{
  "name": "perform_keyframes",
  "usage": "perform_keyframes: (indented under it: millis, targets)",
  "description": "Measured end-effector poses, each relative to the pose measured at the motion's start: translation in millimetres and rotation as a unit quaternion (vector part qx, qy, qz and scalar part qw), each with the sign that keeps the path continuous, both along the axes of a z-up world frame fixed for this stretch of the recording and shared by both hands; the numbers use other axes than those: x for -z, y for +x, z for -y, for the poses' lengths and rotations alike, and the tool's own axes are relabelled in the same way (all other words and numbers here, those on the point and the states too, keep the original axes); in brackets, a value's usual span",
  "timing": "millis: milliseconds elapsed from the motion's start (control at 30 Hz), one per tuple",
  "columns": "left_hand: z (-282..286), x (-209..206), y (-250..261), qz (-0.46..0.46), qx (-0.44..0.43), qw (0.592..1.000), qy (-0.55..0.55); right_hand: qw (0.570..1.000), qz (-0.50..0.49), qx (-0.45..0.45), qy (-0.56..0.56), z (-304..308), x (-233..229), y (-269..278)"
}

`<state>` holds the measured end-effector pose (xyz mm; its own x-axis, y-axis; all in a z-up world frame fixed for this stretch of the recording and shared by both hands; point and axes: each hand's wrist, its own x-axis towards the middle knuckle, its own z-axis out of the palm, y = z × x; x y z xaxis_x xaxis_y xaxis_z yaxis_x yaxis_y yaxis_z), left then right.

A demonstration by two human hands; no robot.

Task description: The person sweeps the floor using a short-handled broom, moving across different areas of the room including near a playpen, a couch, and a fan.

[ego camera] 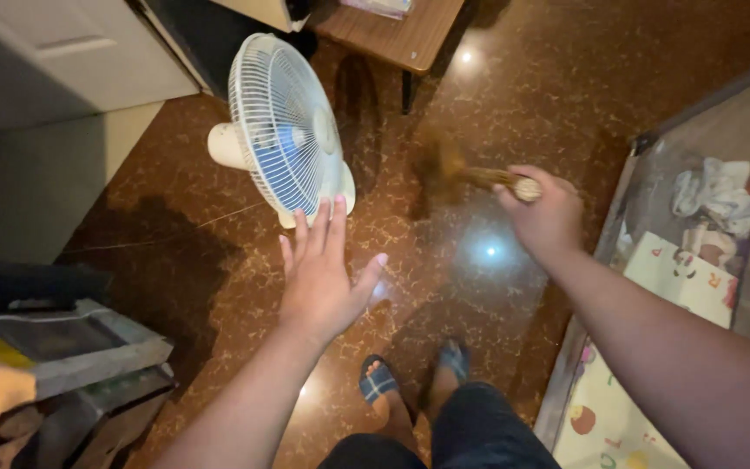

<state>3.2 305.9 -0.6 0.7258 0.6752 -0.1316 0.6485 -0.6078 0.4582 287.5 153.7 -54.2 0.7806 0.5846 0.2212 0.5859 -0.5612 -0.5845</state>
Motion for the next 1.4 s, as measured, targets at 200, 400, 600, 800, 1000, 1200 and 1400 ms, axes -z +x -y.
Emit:
perform_keyframes:
  millis: [200,400,600,800,1000,1200,1400]
  targets:
    - [-31,-3,31,-0.017,-0.011,0.999,0.024,0.994,-0.061,-0.092,0.022,-71,-9,-5]
    - [-61,2,73,-0.026,-0.037,0.999,0.029,0.979,-0.179,-0.092,-0.002,-135,23,22]
    - [-85,4,125,-0.010,-0.063,0.998,0.023,0.991,-0.093,-0.025,-0.094,-155,65,94]
    - [-100,2,171,0.003,-0.055,0.998,0.020,0.992,-0.047,0.062,-0.103,-143,61,167]
    - [-119,-11,193,0.021,-0.060,0.998,0.029,0.995,-0.016,0.039,-0.085,-144,8,180]
    - [-141,-17,191,0.027,-0.060,0.997,0.029,0.995,-0.089,0.006,-0.039,-172,-16,157]
    - [-178,-3,180,0.024,-0.046,0.998,0.030,0.990,-0.127,-0.033,0.041,-231,-14,134]
